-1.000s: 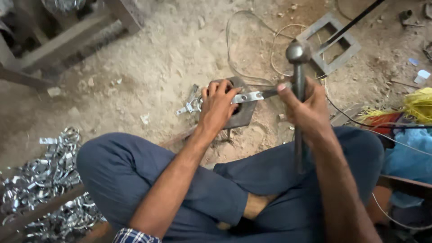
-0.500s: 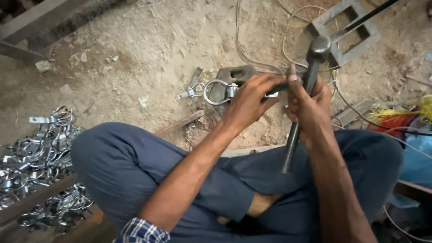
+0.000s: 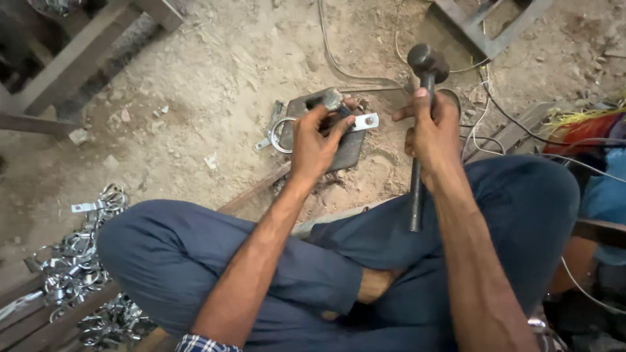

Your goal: The person sits on the floor and uses a hammer to strike a metal pin into a metal bracket held on an anvil. They repeatedly adjust the position of the bracket and pin while hammering to secure the components together.

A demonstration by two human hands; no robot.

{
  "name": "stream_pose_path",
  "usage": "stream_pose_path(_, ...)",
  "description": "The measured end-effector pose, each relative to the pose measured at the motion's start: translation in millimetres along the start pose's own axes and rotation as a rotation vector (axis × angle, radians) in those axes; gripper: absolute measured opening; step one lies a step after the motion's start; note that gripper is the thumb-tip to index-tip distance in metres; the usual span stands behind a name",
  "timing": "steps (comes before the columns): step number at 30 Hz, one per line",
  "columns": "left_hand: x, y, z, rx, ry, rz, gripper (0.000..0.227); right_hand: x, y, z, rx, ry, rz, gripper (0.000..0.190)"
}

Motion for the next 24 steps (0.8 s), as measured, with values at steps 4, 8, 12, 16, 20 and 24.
stream_pose_path(4, -3, -3, 4, 0.055, 0.025, -0.033, 0.017, 5, 4, 14, 0.057, -0.012, 0.019, 0.036)
stream_pose_path(8, -3, -5, 13, 0.017, -0.057, -0.073, 0.019, 3, 1, 15, 0.068, -0.011, 0.017, 0.036)
stream_pose_path(12, -3, -5, 14, 0.011, -0.067, -0.065, 0.017, 1, -2, 13, 0.094, -0.008, 0.012, 0.036)
stream_pose_path(16, -2, -4, 5, 0.108, -0.028, -0.054, 0.014, -1, -1, 12, 0.094, -0.01, 0.019, 0.036)
stream_pose_path(20, -1, -3, -1, 0.204, -0.017, -0.033, 0.021, 0, -1, 13, 0.092, -0.024, 0.022, 0.036)
stream_pose_path(24, -3, -4, 4, 0.187, -0.074, -0.036, 0.019, 3, -2, 17, 0.138, -0.064, 0.004, 0.039)
Point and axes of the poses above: each hand's wrist, its own x-axis towards the middle knuckle, its own y-axis out of the back of the hand, z = x × y, the point moved 7 cm from there along x, towards the middle knuckle, and after that the axes turned 9 degrees about -z, right-handed, at the moved point
